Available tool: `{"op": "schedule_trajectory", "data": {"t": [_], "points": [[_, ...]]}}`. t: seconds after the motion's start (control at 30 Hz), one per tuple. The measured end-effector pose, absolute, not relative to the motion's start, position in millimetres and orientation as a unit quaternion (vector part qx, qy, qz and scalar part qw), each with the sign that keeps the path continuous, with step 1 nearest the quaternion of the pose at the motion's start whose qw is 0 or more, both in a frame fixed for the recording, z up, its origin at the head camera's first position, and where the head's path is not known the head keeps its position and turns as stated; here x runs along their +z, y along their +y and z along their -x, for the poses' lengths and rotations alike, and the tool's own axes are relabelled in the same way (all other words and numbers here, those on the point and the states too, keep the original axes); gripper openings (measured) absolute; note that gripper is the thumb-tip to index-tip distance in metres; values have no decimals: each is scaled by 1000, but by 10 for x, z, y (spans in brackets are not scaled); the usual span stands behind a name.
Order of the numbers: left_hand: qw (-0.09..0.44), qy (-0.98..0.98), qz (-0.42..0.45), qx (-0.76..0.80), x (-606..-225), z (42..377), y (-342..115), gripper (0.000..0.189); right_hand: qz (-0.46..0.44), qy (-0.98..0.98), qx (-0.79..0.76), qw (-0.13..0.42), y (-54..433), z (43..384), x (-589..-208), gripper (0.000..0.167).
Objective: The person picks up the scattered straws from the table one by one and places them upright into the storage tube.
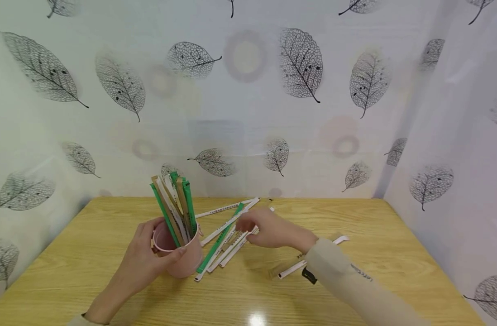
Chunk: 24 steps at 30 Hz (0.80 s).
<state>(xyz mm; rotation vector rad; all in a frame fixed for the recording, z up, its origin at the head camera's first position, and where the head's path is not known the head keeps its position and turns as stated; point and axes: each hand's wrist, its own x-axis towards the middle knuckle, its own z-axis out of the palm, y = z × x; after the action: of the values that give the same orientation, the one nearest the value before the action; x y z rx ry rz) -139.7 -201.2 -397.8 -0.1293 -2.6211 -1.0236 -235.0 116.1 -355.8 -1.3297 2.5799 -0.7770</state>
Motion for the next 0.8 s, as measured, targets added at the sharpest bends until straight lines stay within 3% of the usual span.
{"op": "schedule_trajectory", "data": {"t": [0.37,0.57,0.8], "points": [[162,-915,49,-367,-4017,1414,-1992,89,389,895,-124,178,2163,2314,-3671,32],[152,-916,41,-369,-3994,1395,-1993,89,392,899,-123,150,2382,2260,-3827,28],[161,-917,46,-363,-3991,1395,-2004,88,444,883,-126,87,2283,2307,-3921,16]]}}
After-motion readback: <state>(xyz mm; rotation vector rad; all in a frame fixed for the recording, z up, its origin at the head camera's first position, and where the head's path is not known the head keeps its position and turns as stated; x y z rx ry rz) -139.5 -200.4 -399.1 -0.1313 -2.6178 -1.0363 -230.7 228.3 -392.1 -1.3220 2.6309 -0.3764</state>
